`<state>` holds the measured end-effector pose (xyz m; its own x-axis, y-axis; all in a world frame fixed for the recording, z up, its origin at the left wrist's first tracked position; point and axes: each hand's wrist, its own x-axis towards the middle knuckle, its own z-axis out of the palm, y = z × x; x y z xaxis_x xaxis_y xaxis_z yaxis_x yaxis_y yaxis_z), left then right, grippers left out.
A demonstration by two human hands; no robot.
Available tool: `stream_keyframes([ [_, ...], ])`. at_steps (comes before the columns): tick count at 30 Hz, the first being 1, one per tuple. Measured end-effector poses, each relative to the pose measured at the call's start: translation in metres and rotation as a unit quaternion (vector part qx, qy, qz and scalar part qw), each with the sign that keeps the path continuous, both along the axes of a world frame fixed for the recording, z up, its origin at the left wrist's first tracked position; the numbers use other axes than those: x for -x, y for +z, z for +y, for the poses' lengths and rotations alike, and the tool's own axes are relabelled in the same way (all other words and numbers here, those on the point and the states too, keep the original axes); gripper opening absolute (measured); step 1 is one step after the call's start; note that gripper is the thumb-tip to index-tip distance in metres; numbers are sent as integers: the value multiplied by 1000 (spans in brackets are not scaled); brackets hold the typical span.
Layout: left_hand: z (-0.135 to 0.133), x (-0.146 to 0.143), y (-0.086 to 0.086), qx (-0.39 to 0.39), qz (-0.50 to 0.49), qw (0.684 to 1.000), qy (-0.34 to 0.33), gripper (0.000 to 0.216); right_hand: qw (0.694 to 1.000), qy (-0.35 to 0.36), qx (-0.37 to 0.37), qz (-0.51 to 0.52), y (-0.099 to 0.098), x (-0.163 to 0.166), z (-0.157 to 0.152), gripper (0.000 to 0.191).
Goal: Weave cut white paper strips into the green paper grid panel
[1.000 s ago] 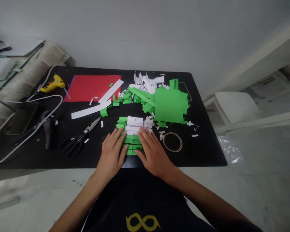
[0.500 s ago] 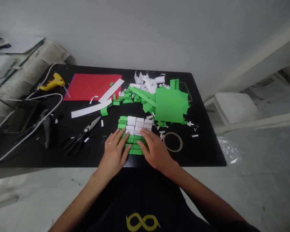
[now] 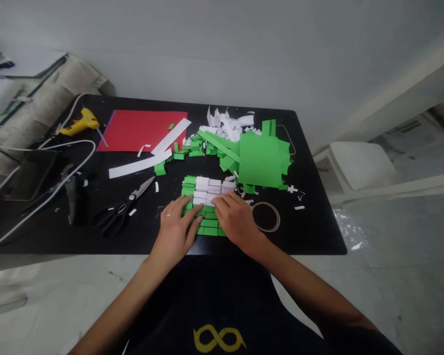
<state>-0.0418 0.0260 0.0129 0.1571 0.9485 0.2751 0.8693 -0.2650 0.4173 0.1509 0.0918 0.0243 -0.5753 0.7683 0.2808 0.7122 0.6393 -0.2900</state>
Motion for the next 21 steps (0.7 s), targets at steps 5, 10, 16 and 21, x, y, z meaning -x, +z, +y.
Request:
stream_keyframes([
  [5, 1, 0, -1, -2, -9, 1000, 2, 34, 999, -5, -32, -5, -2, 1, -3, 20],
  [10, 2, -1, 1, 4, 8, 1000, -6, 36, 999, -4, -31, -12, -1, 2, -2, 17],
  [16, 1, -2, 3, 15, 17, 1000, -6, 34, 999, -22, -28, -13, -1, 6, -1, 18],
  [21, 1, -1, 2, 18, 16, 1000, -6, 33, 1000, -9, -17, -21, 0, 5, -6, 15],
])
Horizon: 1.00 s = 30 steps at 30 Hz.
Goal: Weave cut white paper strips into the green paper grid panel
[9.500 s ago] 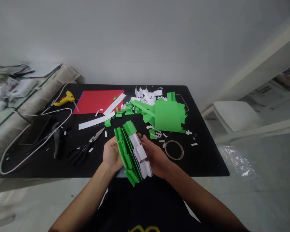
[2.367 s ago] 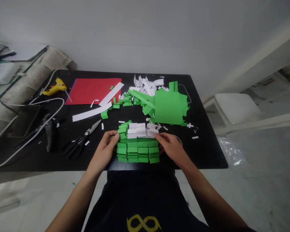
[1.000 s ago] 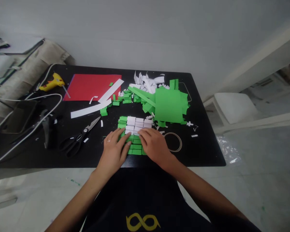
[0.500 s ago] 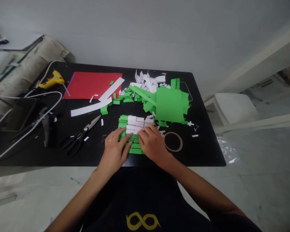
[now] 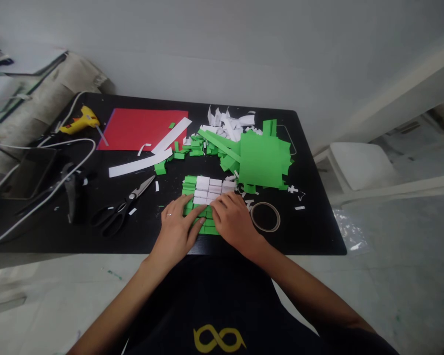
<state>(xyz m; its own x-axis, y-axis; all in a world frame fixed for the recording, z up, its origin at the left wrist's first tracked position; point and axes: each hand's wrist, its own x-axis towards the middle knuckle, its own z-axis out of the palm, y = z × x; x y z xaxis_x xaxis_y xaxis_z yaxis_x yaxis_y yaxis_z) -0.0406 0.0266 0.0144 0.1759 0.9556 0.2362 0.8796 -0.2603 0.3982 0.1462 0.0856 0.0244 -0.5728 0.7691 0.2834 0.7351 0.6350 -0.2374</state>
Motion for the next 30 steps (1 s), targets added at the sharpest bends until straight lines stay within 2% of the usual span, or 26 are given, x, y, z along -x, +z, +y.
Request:
stream_keyframes([
  [7, 1, -1, 0, 2, -9, 1000, 3, 36, 998, 13, 53, 39, 5, -5, -12, 22],
  [17, 0, 1, -7, -17, -11, 1000, 11, 35, 990, 33, 83, 107, -16, -17, -29, 38],
  [22, 1, 1, -4, -28, -16, 999, 9, 35, 981, 40, 93, 163, -6, -23, -27, 38],
  [25, 0, 4, 0, -49, -27, 998, 4, 38, 976, 3, 81, 204, 5, -44, -21, 32],
  [27, 1, 8, 4, -58, -44, 997, 7, 37, 978, -38, 68, 195, 11, -66, -16, 31],
  [30, 4, 20, 9, -57, -68, 995, 39, 31, 983, -77, 117, 115, 14, -102, -12, 53],
])
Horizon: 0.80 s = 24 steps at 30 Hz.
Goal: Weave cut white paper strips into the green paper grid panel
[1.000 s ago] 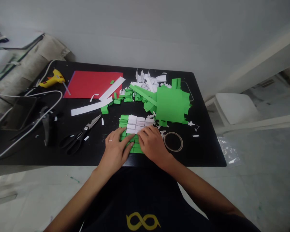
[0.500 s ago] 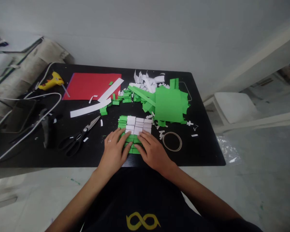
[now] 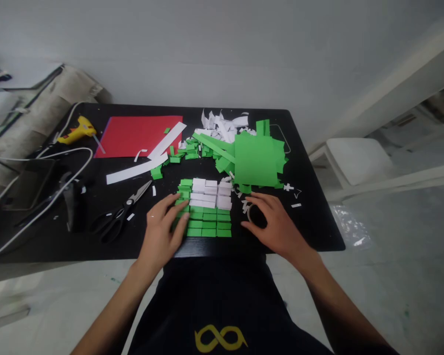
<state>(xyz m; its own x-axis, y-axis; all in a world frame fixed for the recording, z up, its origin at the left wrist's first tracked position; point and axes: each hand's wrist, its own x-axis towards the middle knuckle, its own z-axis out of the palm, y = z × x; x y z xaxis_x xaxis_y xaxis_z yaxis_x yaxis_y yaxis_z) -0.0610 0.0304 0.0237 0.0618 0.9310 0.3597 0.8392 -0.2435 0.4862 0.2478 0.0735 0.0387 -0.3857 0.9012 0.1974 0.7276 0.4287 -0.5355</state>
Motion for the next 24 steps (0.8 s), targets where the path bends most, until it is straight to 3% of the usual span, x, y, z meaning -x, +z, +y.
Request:
stream_keyframes([
  [3, 4, 21, 7, 6, -6, 998, 60, 28, 996, -4, 63, -70, -2, -24, 0, 71],
  [6, 4, 52, 19, 36, 30, 990, 136, 29, 992, -4, 93, -84, -1, -29, -1, 70],
  [8, 1, 75, 29, 112, 89, 971, 192, 34, 992, -10, 105, -75, 4, -27, -1, 66],
  [12, -9, 118, 44, 276, 181, 904, 272, 46, 995, -35, 96, -11, 21, -21, 2, 59],
  [16, -17, 146, 37, 364, 198, 875, 250, 55, 990, -38, 92, 105, 28, -19, 5, 54],
  [20, -19, 149, 30, 352, 202, 888, 217, 56, 973, -24, 130, 189, 27, -15, 4, 50],
  [24, -16, 141, 37, 346, 189, 900, 185, 48, 948, -1, 202, 246, 28, -8, 3, 48],
])
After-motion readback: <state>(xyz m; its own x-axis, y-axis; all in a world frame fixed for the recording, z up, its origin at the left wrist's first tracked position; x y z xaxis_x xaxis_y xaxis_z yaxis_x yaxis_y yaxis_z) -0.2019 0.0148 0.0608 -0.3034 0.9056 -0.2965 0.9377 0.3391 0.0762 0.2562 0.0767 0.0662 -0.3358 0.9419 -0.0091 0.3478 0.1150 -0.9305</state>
